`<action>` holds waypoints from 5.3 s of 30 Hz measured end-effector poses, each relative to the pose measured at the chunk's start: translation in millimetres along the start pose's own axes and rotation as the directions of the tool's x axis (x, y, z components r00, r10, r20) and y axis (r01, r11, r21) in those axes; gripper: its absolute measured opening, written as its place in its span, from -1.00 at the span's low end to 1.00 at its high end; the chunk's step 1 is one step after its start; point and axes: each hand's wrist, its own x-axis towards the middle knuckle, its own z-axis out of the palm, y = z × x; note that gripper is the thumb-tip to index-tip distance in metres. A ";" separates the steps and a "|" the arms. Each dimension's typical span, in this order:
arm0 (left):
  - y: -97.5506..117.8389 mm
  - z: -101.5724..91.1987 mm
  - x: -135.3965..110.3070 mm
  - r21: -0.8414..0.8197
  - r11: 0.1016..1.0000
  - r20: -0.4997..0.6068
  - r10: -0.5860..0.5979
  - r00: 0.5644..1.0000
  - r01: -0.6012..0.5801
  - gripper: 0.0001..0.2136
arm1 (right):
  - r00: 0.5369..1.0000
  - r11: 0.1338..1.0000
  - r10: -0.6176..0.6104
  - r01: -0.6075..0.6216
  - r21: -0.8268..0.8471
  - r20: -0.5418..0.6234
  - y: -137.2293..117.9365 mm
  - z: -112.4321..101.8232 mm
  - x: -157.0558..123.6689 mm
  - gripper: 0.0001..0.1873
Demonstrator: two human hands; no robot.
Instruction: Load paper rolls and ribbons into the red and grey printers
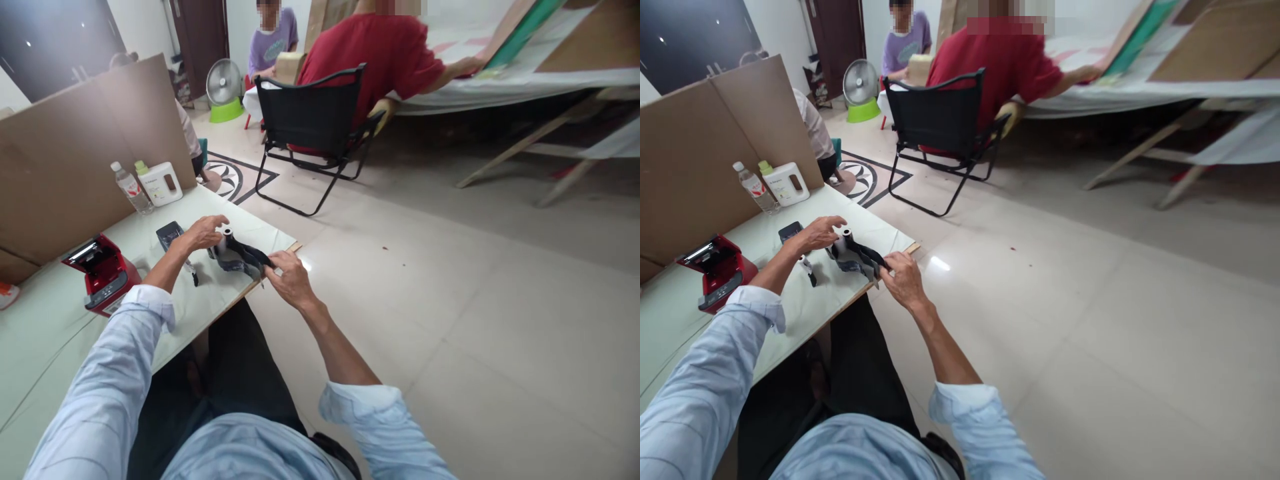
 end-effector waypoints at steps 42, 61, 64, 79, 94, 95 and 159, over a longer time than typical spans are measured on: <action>5.2 9.7 -255.1 -0.118 0.992 -0.553 -0.095 0.828 0.035 -0.74 | 0.986 0.780 -0.109 0.007 0.626 0.125 -186.7 9.5 -36.8 -0.81; -134.7 30.5 -291.9 -0.385 0.874 -0.685 -0.486 0.544 0.296 -0.67 | 0.843 0.756 -0.513 0.355 0.550 0.160 -238.3 140.8 35.1 -0.47; -144.0 36.4 -288.5 -0.395 0.854 -0.654 -0.521 0.548 0.339 -0.66 | 0.836 0.768 -0.519 0.363 0.527 0.180 -235.6 144.6 40.9 -0.50; -154.0 36.4 -294.9 -0.627 0.746 -0.521 -0.614 0.592 0.222 -0.66 | 0.789 0.834 -0.516 0.374 0.406 0.333 -235.4 167.7 63.7 -0.66; -165.6 19.6 -288.6 -0.408 0.857 -0.766 -0.510 0.392 0.316 -0.68 | 0.673 0.752 -0.659 0.591 0.292 0.336 -233.5 171.8 29.6 -0.52; -158.6 19.4 -288.5 -0.348 0.881 -0.758 -0.465 0.456 0.320 -0.71 | 0.676 0.753 -0.658 0.589 0.293 0.332 -231.7 171.9 29.3 -0.52; -163.6 45.1 -321.3 -0.468 0.876 -0.695 -0.445 0.565 0.114 -0.49 | 0.674 0.750 -0.661 0.606 0.265 0.330 -229.7 179.1 23.6 -0.67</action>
